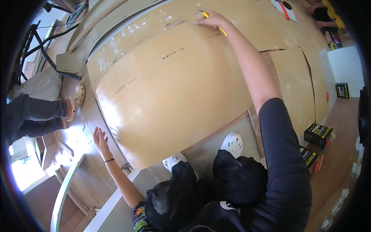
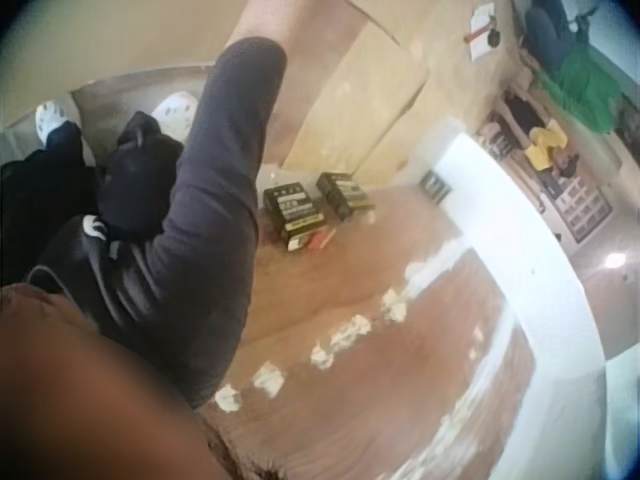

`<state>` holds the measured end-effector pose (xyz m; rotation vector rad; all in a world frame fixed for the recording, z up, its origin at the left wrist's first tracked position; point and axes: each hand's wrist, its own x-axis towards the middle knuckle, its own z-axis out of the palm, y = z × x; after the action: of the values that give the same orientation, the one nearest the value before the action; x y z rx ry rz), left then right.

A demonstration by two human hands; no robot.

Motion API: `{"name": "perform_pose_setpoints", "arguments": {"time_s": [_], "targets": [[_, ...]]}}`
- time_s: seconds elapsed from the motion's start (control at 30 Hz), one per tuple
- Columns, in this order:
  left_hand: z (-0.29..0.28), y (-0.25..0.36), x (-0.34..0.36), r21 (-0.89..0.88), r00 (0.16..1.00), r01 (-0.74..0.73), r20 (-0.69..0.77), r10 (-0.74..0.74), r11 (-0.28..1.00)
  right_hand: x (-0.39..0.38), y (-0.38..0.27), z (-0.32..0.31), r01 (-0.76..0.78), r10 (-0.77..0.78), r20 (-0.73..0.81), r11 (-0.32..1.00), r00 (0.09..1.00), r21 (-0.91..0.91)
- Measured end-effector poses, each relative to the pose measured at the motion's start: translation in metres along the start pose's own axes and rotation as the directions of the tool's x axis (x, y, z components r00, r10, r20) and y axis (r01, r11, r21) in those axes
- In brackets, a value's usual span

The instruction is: The person uses a utility knife to score and cut a large sheet of plywood on the floor. They repeatedly score the material, snap off sections, and peel away the cut pieces, leaving smaller trimmed sections on the floor.

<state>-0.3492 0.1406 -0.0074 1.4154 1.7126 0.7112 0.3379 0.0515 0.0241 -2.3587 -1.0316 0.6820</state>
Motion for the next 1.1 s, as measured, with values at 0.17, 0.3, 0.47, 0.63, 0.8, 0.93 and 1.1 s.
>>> {"name": "perform_pose_setpoints", "arguments": {"time_s": [0.17,0.3,0.47,0.63,0.8,0.93,1.1], "targets": [[-0.012,-0.019,-0.035,-0.038,0.995,0.065,0.076,-0.062,0.997,0.035,0.023,-0.003,-0.133,0.13,-0.058,0.99,0.99,-0.051],[-0.006,-0.036,-0.05,-0.172,0.943,0.262,0.255,-0.214,0.949,0.003,0.059,-0.011,0.218,0.045,-0.483,0.852,0.874,0.475],[0.003,-0.046,-0.068,-0.497,0.857,0.412,0.495,-0.14,0.764,-0.158,0.105,-0.012,-0.159,0.177,-0.004,0.891,0.984,0.424],[0.023,-0.013,-0.064,-0.595,0.944,0.121,0.316,0.093,0.794,-0.192,0.094,-0.009,-0.167,0.167,0.037,0.898,0.985,0.408],[0.042,0.013,-0.036,-0.466,0.974,0.056,0.22,0.054,0.883,-0.155,0.086,-0.011,-0.119,0.142,-0.085,0.967,0.986,0.225],[0.055,0.022,-0.06,0.291,0.857,-0.426,-0.175,0.485,0.857,-0.149,0.094,-0.001,-0.165,0.177,-0.028,0.955,0.984,0.245],[0.14,0.086,-0.162,0.318,0.503,-0.853,0.286,0.816,0.414,-0.152,0.096,0.004,-0.181,0.201,-0.024,0.921,0.979,0.344]]}}
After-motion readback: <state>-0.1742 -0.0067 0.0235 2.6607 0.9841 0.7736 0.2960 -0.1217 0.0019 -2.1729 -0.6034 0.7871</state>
